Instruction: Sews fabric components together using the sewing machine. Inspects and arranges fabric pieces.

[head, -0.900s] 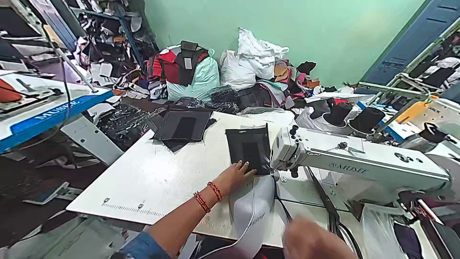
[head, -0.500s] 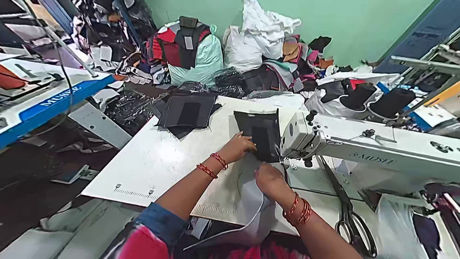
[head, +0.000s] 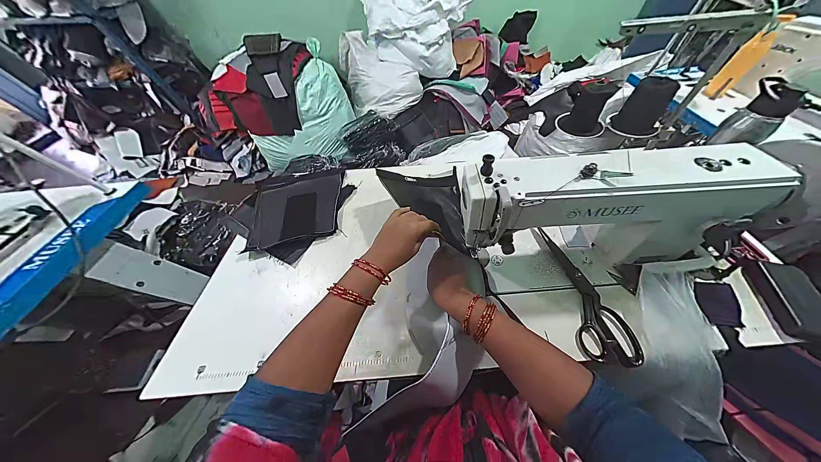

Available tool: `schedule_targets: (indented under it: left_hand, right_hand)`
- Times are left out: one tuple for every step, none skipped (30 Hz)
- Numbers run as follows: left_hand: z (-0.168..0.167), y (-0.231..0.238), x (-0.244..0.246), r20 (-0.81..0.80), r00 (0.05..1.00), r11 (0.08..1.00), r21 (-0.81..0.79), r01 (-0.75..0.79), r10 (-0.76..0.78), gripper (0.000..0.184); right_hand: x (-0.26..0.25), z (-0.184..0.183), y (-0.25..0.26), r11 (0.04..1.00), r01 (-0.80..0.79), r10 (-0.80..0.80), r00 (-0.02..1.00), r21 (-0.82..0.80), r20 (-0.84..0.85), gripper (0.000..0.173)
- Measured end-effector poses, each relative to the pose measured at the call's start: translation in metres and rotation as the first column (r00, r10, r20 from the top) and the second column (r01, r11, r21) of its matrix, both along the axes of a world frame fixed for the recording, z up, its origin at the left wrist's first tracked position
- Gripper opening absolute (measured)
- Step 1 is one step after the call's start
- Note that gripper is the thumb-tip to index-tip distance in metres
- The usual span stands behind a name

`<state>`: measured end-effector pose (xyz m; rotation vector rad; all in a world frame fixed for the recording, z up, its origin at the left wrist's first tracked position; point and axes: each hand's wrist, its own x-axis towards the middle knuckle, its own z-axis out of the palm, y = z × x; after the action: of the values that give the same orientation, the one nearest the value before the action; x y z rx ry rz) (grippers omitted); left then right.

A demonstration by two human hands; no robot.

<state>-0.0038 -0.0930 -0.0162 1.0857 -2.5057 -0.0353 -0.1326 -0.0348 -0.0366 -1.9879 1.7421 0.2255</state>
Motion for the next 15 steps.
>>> schedule_targets:
  left_hand:
    - [0.001,0.003,0.000,0.017,1.000,0.999,-0.032,0.005,-0.004,0.021]
    - [0.001,0.006,-0.002,0.023,1.000,0.997,-0.075,0.022,-0.020,0.020]
    - [0.002,0.010,-0.004,0.025,0.999,0.993,-0.107,0.041,-0.038,0.020]
    - [0.005,0.016,-0.007,0.037,0.998,0.992,-0.118,0.053,-0.049,0.019]
    - [0.009,0.022,-0.012,0.058,0.997,0.992,-0.112,0.061,-0.055,0.018]
    - [0.014,0.029,-0.018,0.088,0.994,0.994,-0.084,0.064,-0.057,0.020]
    - [0.020,0.037,-0.026,0.117,0.992,0.998,-0.035,0.054,-0.050,0.021]
    - [0.026,0.046,-0.034,0.145,0.989,0.999,0.024,0.037,-0.040,0.019]
    - [0.031,0.053,-0.043,0.169,0.985,0.998,0.060,0.023,-0.033,0.016]
    - [0.037,0.059,-0.052,0.202,0.979,0.996,0.091,0.001,-0.019,0.014]
    - [0.043,0.063,-0.062,0.245,0.970,0.990,0.135,-0.031,-0.003,0.015]
    - [0.047,0.067,-0.070,0.261,0.965,0.988,0.146,-0.049,0.009,0.015]
    - [0.047,0.070,-0.079,0.241,0.970,0.992,0.116,-0.042,0.013,0.013]
    - [0.049,0.073,-0.089,0.239,0.971,0.993,0.113,-0.044,0.015,0.013]
    - [0.052,0.077,-0.102,0.259,0.966,0.990,0.130,-0.051,0.016,0.013]
  right_hand:
    - [-0.005,0.000,0.002,1.000,-0.007,0.007,1.000,0.004,0.013,0.047]
    - [-0.014,0.001,0.006,0.999,-0.044,0.044,0.998,0.006,0.038,0.049]
    - [-0.027,0.001,0.011,0.994,-0.110,0.110,0.992,0.001,0.067,0.053]
    - [-0.043,0.000,0.014,0.981,-0.195,0.195,0.977,-0.009,0.085,0.056]
    - [-0.062,-0.002,0.015,0.954,-0.297,0.300,0.946,-0.044,0.118,0.056]
    - [-0.084,-0.006,0.013,0.909,-0.401,0.416,0.895,-0.115,0.162,0.053]
    - [-0.104,-0.009,0.009,0.854,-0.489,0.517,0.835,-0.176,0.190,0.050]
    - [-0.121,-0.010,0.003,0.802,-0.564,0.596,0.778,-0.197,0.198,0.049]
    - [-0.131,-0.008,-0.003,0.754,-0.637,0.657,0.733,-0.163,0.174,0.050]
    - [-0.137,-0.006,-0.008,0.707,-0.689,0.707,0.692,-0.161,0.147,0.049]
    - [-0.139,-0.003,-0.009,0.671,-0.724,0.741,0.660,-0.160,0.122,0.047]
    - [-0.138,-0.001,-0.009,0.653,-0.740,0.757,0.645,-0.161,0.107,0.043]
    - [-0.135,0.001,-0.007,0.652,-0.741,0.758,0.644,-0.160,0.107,0.039]
    - [-0.128,0.003,-0.005,0.675,-0.726,0.738,0.662,-0.135,0.129,0.036]
    - [-0.120,0.004,-0.005,0.714,-0.693,0.699,0.696,-0.102,0.161,0.033]
